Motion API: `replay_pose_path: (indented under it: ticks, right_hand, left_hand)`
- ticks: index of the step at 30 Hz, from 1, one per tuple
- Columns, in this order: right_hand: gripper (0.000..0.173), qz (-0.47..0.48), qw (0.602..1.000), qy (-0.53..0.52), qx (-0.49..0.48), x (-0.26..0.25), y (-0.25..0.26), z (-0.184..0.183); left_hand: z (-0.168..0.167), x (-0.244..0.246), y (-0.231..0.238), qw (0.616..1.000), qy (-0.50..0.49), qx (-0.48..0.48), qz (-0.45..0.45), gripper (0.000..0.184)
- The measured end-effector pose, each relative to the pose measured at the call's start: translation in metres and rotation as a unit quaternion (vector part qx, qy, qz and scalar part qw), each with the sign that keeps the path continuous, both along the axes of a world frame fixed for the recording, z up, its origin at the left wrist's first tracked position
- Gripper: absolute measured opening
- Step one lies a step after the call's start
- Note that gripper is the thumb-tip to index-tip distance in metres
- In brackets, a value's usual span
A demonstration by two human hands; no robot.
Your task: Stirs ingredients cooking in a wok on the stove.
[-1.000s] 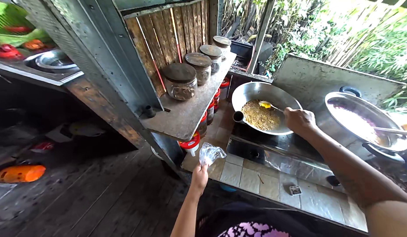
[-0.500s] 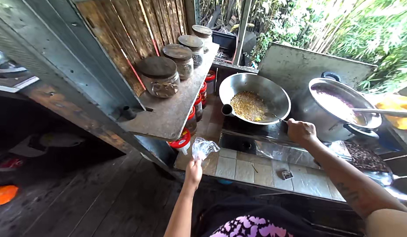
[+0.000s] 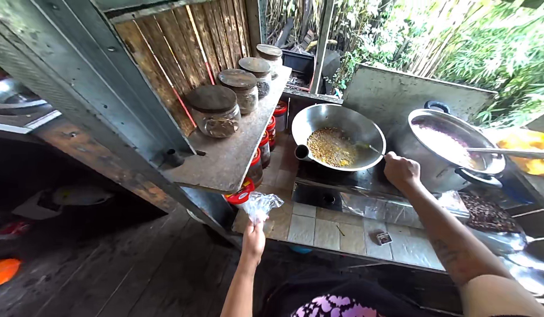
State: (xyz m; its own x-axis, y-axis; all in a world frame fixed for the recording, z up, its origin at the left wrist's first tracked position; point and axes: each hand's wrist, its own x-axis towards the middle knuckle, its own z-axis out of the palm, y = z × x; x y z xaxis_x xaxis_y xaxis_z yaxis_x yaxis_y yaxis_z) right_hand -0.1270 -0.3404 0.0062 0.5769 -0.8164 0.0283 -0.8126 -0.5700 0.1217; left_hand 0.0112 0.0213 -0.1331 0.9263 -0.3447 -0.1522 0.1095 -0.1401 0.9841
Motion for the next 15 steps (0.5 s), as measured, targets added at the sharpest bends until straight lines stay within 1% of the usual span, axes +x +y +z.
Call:
replay_pose_path:
  ticks: [2,4,6,7,10,13,15]
  right_hand:
    - [0.034,-0.008,0.999,-0.035,-0.013,-0.004,0.001,-0.006]
    - [0.035,-0.014,0.999,-0.017,0.024,-0.008,0.002,-0.016]
    - [0.037,-0.023,0.998,-0.057,0.017,-0.011,0.003,-0.023]
    - [0.039,-0.027,0.996,-0.08,0.007,-0.011,0.003,-0.024]
    - [0.039,-0.034,0.997,-0.065,0.037,-0.012,0.005,-0.034]
    - [0.038,-0.026,0.994,-0.109,0.015,-0.013,0.007,-0.038]
    - [0.035,-0.028,0.994,-0.097,0.053,-0.016,0.004,-0.039]
  left_hand:
    - [0.0,-0.001,-0.001,1.0,-0.004,0.009,-0.011,0.037]
    - [-0.001,0.0,-0.004,0.999,-0.019,0.022,-0.024,0.038]
    - [-0.002,0.002,-0.01,0.999,-0.034,0.021,-0.03,0.037]
    - [-0.002,0.002,-0.013,0.999,-0.038,0.014,-0.029,0.038]
    - [-0.002,0.001,-0.019,0.999,-0.048,-0.006,-0.014,0.039]
    - [0.006,0.004,-0.027,0.997,-0.068,-0.034,0.001,0.038]
    - [0.01,0.006,-0.03,0.994,-0.091,-0.057,0.007,0.033]
